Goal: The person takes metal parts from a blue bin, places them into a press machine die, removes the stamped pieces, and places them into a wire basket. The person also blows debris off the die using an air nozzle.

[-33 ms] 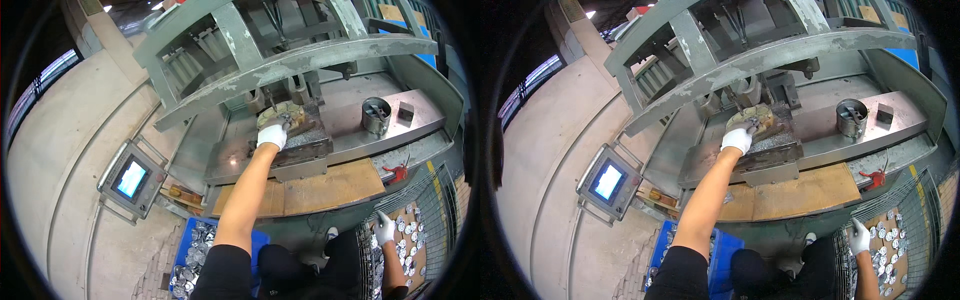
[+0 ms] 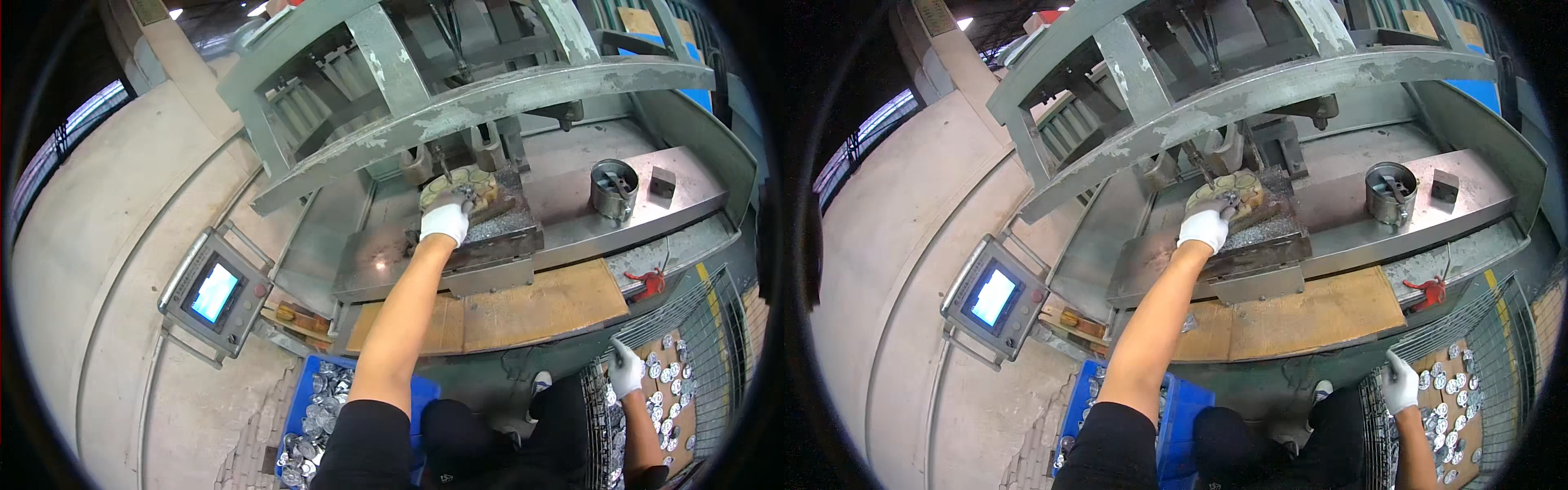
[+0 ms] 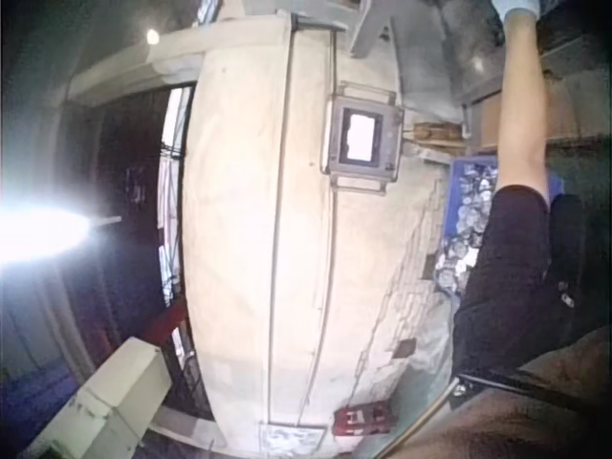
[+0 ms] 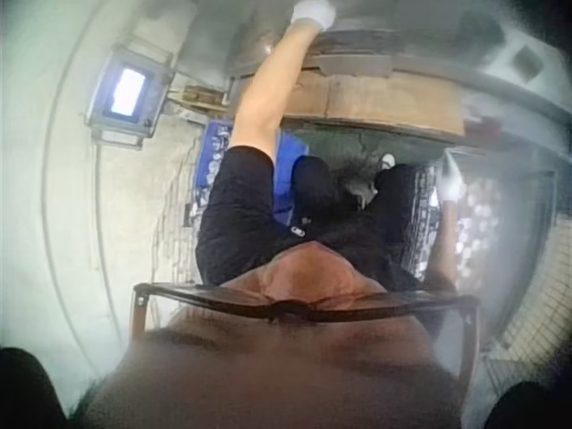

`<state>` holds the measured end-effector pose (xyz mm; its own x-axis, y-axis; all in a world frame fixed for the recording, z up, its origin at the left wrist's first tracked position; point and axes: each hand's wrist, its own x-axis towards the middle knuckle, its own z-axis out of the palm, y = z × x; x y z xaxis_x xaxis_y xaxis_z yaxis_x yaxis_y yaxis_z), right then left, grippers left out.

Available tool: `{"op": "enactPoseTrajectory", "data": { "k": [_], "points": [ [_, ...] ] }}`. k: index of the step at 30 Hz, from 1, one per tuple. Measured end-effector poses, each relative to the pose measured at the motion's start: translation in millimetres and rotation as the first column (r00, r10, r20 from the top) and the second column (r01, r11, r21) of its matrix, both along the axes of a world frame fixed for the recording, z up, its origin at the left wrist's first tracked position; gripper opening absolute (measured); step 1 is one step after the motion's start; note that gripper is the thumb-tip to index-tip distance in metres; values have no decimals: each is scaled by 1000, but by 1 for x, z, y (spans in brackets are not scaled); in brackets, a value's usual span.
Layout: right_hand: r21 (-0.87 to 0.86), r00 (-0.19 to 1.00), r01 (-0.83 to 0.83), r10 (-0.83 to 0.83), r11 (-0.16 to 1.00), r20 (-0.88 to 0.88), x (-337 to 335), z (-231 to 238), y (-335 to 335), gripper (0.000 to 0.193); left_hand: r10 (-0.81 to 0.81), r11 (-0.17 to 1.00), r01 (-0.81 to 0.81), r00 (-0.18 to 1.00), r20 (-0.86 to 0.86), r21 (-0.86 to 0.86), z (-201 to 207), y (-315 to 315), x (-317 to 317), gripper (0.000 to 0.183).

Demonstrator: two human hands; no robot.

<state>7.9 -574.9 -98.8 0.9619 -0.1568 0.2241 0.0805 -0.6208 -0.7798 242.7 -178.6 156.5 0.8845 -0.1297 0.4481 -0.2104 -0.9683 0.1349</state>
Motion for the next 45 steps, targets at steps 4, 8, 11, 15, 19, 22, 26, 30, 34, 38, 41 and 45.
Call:
{"op": "enactPoseTrajectory", "data": {
  "k": [4,8,11,15,19,22,26,30,34,38,41,45],
  "points": [
    [-285,883,-130,241,950,403,26,74,50,26,96,995,-97,994,48,27,-2,-3,-16,28],
    [-306,821,-163,301,938,485,60,92,83,20,222,974,-223,974,35,43,-10,1,-41,29],
    [-338,855,-120,270,933,443,92,79,96,15,210,972,-164,925,316,-167,-27,19,-73,30],
    [-302,890,-123,240,945,388,123,71,112,13,162,959,-23,862,481,-282,-53,74,-124,25],
    [192,960,-197,149,962,238,156,42,115,19,280,944,-226,934,223,-239,-87,131,-172,24],
    [385,975,-194,134,902,177,169,21,113,20,381,922,-385,881,-281,42,-110,164,-191,33],
    [444,986,-164,128,881,109,167,15,112,20,303,942,-336,840,-451,9,-130,170,-192,38],
    [272,975,-160,108,949,196,161,25,120,16,400,887,-462,779,-482,-10,-134,132,-170,48],
    [256,970,-128,67,958,233,162,19,117,16,520,819,-573,748,-412,-7,-136,91,-154,53],
    [241,977,-116,66,963,204,159,25,121,15,496,847,-530,770,-401,30,-157,95,-154,42],
    [275,976,-123,66,954,208,159,21,119,15,386,911,-412,839,-384,14,-160,96,-160,36],
    [292,977,-116,55,949,207,160,20,120,15,195,977,-213,903,-383,-5,-162,109,-171,35]
  ]
}}
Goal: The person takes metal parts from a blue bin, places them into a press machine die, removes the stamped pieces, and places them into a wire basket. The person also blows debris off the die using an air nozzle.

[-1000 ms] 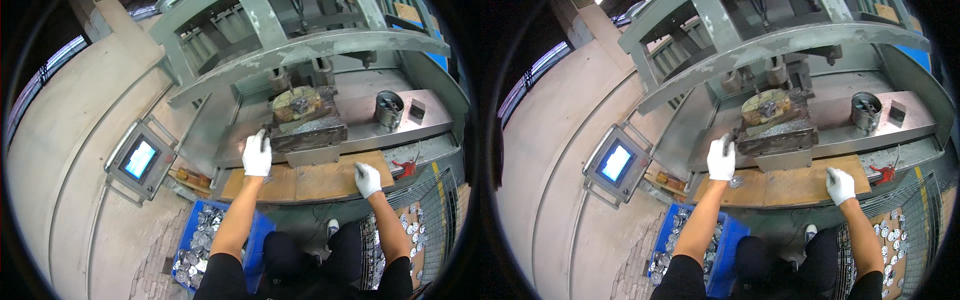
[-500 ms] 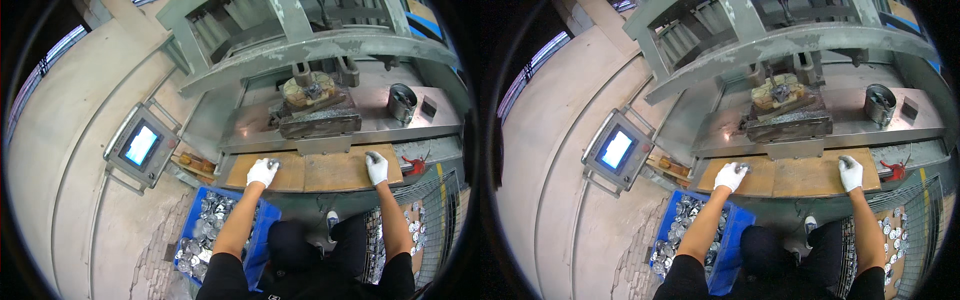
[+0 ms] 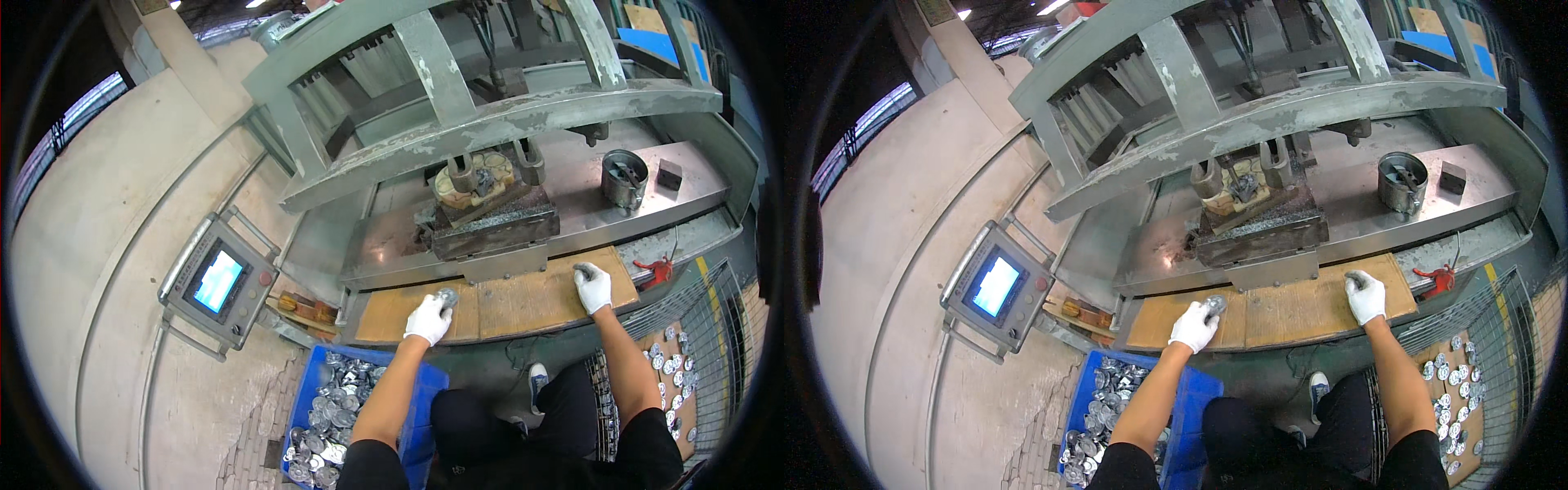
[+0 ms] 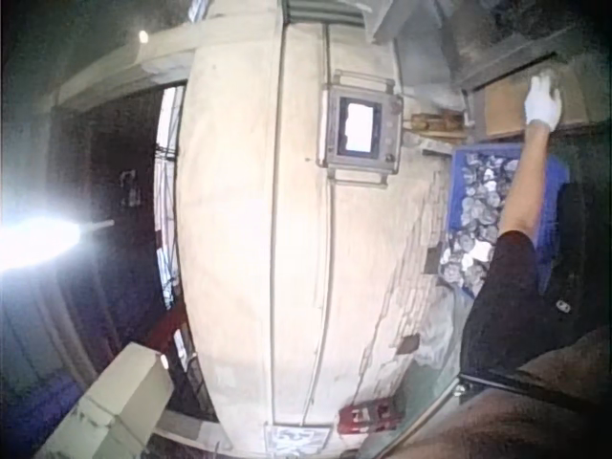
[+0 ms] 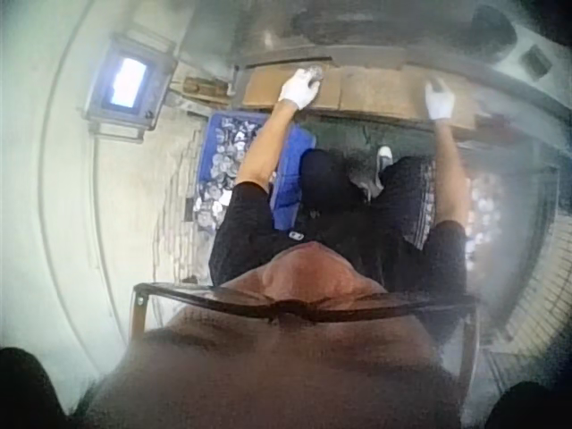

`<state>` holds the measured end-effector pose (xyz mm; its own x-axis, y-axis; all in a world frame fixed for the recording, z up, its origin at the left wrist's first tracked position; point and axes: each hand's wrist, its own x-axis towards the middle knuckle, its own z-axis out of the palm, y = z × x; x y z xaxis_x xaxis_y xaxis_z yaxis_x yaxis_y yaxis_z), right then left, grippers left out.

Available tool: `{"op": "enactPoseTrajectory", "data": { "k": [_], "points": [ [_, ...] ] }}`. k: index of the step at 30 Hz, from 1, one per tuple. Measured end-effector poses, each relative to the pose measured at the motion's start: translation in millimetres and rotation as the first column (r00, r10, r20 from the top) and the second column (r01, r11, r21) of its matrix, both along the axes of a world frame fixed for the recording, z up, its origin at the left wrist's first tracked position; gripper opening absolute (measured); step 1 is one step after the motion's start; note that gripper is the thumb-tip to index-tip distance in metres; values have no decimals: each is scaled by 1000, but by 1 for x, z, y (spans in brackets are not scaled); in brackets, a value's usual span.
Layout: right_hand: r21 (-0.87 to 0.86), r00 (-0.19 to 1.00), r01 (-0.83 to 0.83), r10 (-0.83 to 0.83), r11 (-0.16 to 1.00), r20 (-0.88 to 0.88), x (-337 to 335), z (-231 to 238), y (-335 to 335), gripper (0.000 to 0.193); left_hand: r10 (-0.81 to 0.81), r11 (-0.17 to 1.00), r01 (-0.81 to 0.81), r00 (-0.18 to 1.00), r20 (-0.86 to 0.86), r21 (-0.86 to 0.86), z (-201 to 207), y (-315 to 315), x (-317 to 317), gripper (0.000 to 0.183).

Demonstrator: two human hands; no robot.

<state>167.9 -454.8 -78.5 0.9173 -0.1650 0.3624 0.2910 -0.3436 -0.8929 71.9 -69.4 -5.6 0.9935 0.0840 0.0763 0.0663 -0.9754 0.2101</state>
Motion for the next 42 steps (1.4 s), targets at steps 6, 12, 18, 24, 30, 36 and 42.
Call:
{"op": "enactPoseTrajectory", "data": {
  "k": [6,12,18,24,30,36,42],
  "points": [
    [-13,1000,-1,1,1000,-22,0,0,-4,14,70,997,-71,996,-53,-20,9,-4,-2,39],
    [5,999,-18,18,1000,-31,6,-3,-2,15,214,974,-198,964,158,-107,-29,10,7,41],
    [109,994,-8,20,994,-110,5,-4,-9,16,288,946,-225,914,286,-234,-43,-3,8,40],
    [171,997,8,5,985,-76,5,-1,-6,17,285,943,-174,860,423,-282,-46,1,5,33],
    [179,995,12,6,984,-100,2,0,-9,17,355,905,-196,837,417,-377,-42,-7,5,35],
    [175,992,-6,28,984,-123,0,8,-3,17,329,927,-209,852,407,-312,-48,0,4,35],
    [137,998,17,-9,990,-57,4,10,-17,16,319,932,-222,877,359,-287,-38,-11,1,35]
  ]
}}
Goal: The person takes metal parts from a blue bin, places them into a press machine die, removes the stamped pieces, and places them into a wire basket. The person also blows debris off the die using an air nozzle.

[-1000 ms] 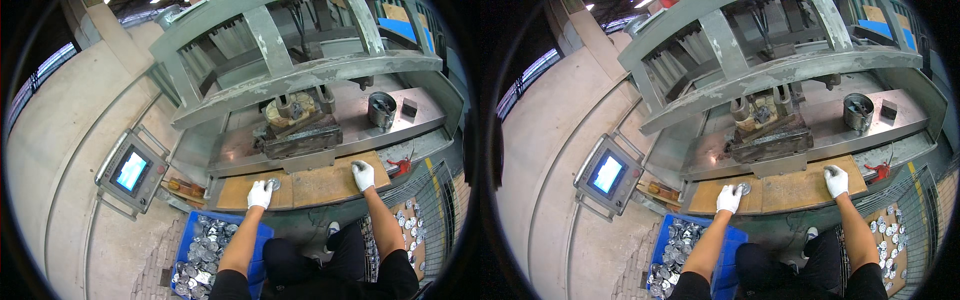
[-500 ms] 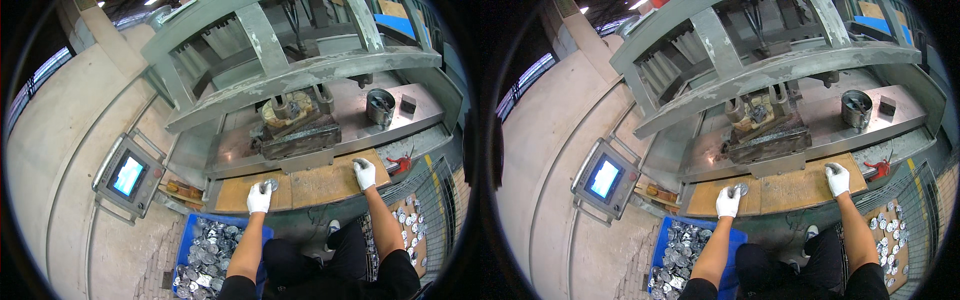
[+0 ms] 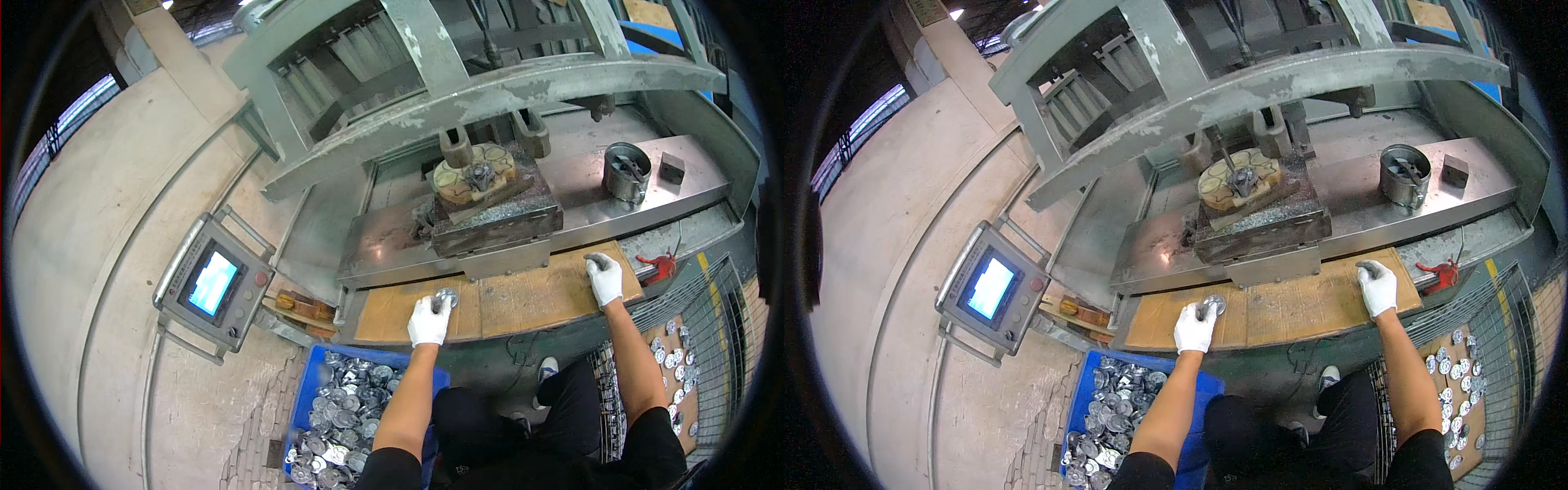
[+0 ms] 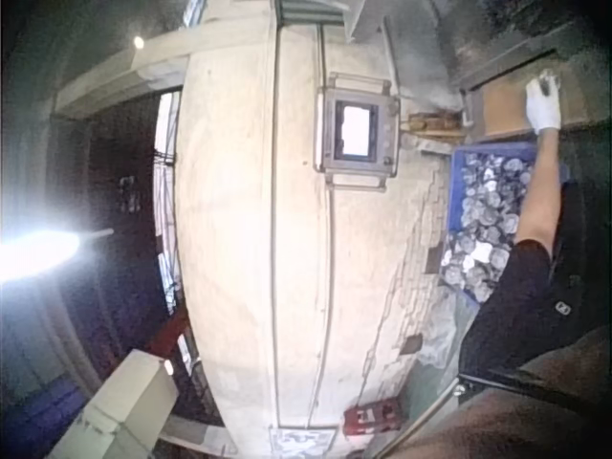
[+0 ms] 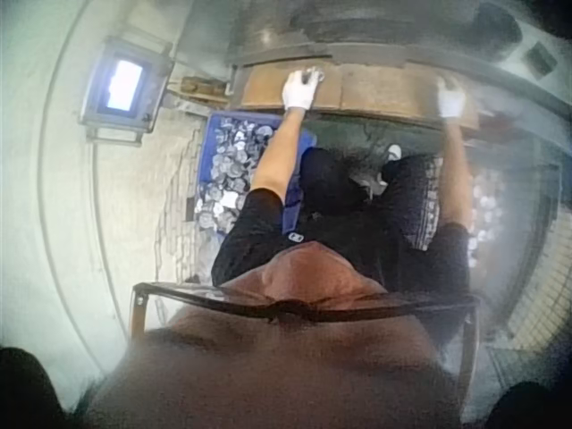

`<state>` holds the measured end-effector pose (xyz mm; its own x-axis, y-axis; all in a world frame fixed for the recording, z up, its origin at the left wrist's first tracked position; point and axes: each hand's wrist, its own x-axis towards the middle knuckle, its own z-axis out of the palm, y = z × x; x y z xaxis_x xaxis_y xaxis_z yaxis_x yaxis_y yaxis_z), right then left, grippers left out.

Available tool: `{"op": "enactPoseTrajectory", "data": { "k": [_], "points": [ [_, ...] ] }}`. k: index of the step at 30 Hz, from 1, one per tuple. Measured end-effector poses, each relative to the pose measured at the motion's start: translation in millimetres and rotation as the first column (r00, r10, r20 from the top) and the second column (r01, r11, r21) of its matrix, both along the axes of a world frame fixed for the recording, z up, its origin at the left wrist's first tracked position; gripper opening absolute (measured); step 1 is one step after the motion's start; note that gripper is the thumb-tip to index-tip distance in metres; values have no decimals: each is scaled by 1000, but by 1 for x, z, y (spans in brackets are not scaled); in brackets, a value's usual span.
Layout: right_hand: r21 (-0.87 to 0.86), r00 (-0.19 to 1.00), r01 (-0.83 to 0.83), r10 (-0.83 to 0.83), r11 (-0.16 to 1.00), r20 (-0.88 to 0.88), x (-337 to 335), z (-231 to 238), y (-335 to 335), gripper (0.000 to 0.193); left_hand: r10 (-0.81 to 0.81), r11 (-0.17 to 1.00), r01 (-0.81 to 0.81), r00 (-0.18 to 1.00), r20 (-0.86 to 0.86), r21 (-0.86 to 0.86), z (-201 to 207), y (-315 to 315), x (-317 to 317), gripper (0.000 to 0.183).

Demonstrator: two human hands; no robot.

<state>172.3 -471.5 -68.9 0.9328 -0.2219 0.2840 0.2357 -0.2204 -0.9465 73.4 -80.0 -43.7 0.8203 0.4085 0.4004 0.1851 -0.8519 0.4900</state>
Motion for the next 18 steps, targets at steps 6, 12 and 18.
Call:
{"op": "enactPoseTrajectory", "data": {
  "k": [6,12,18],
  "points": [
    [40,985,-45,51,998,-166,-9,5,-1,17,-38,998,33,996,86,53,2,-1,-4,29],
    [12,997,-61,62,998,-46,-7,-6,-1,17,-66,998,62,981,182,26,-8,4,0,20],
    [-69,996,-64,59,996,-70,-10,-1,1,17,-63,996,53,987,145,75,-11,8,1,23]
  ]
}}
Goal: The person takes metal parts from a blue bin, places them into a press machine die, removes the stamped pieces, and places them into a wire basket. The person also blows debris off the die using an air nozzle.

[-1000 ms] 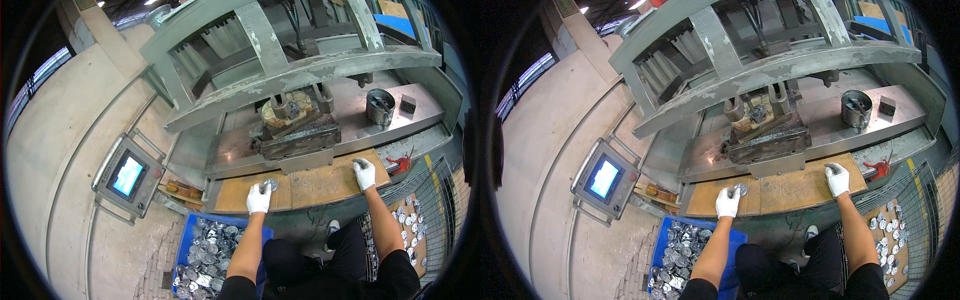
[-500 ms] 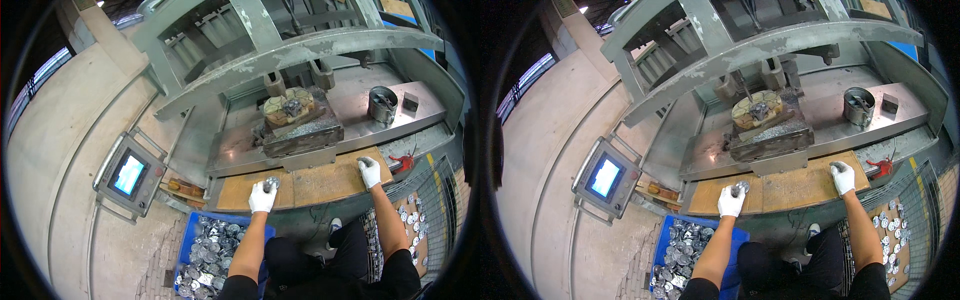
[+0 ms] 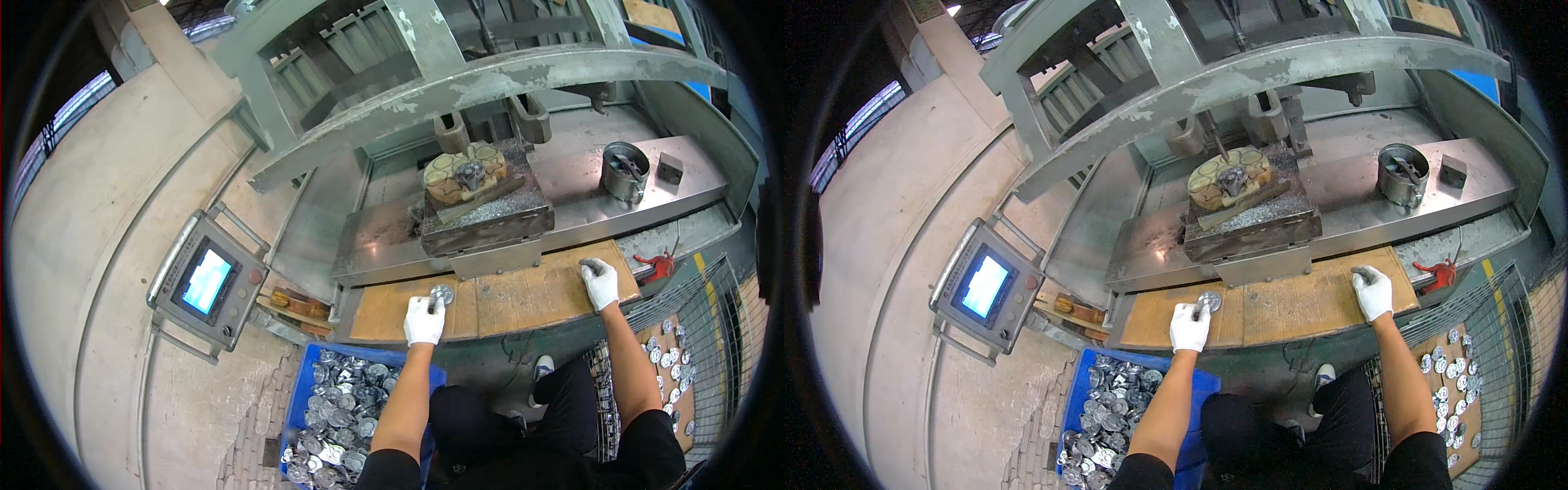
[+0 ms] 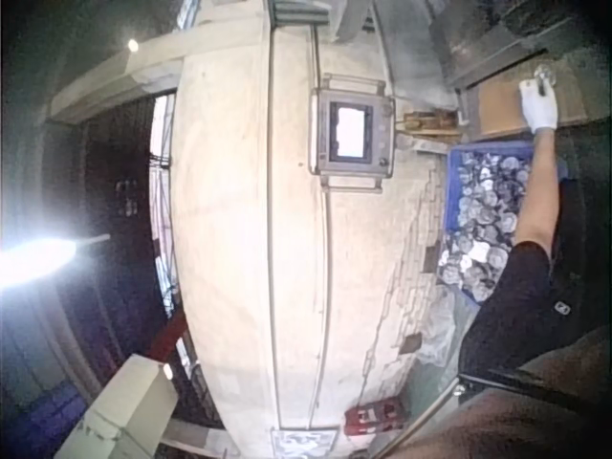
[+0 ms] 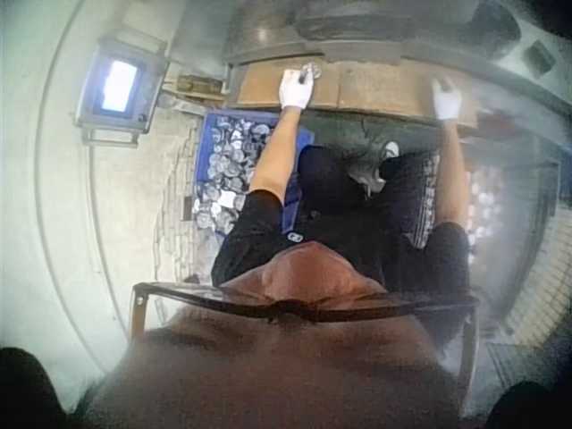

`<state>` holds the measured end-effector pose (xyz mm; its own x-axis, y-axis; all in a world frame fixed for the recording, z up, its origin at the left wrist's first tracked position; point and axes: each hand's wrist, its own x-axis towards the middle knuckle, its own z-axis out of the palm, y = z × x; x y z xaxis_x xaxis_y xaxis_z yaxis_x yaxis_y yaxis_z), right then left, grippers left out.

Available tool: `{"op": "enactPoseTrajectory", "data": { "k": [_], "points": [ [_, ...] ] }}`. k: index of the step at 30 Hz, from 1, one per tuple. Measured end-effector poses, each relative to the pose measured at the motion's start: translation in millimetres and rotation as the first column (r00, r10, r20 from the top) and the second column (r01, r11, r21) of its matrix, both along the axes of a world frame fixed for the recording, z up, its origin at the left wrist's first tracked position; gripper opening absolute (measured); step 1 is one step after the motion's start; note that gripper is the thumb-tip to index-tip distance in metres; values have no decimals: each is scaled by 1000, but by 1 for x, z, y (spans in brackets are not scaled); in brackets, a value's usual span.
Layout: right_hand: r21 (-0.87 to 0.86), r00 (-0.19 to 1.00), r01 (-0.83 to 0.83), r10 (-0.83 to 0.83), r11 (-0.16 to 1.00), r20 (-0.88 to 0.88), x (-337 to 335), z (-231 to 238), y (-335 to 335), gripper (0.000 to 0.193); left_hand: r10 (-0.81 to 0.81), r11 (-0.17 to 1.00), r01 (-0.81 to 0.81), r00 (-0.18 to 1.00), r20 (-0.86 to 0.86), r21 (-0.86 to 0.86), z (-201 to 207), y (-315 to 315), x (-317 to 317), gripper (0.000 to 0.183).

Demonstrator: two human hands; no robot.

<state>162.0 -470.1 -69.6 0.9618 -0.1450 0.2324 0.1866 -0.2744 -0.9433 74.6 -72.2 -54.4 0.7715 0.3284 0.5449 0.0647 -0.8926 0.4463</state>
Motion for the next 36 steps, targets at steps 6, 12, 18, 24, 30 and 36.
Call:
{"op": "enactPoseTrajectory", "data": {
  "k": [6,12,18,24,30,36],
  "points": [
    [43,1000,1,-1,999,-6,6,-10,-4,16,10,1000,-9,998,-68,10,2,-2,1,25],
    [44,1000,5,-4,999,-19,6,-11,-5,17,-11,1000,10,997,-74,-15,5,-3,0,25],
    [56,1000,-3,3,998,0,3,-11,-4,18,31,1000,-31,995,-92,6,5,-5,-3,26],
    [37,1000,-7,8,999,-11,9,-19,-8,19,32,999,-32,996,-87,5,5,-6,-3,27],
    [5,1000,-2,2,1000,25,10,-17,-7,20,35,999,-35,995,-91,6,6,-5,0,29],
    [-3,1000,11,-11,1000,21,10,-17,-6,20,34,999,-34,996,-85,-1,5,-4,1,29]
  ]
}}
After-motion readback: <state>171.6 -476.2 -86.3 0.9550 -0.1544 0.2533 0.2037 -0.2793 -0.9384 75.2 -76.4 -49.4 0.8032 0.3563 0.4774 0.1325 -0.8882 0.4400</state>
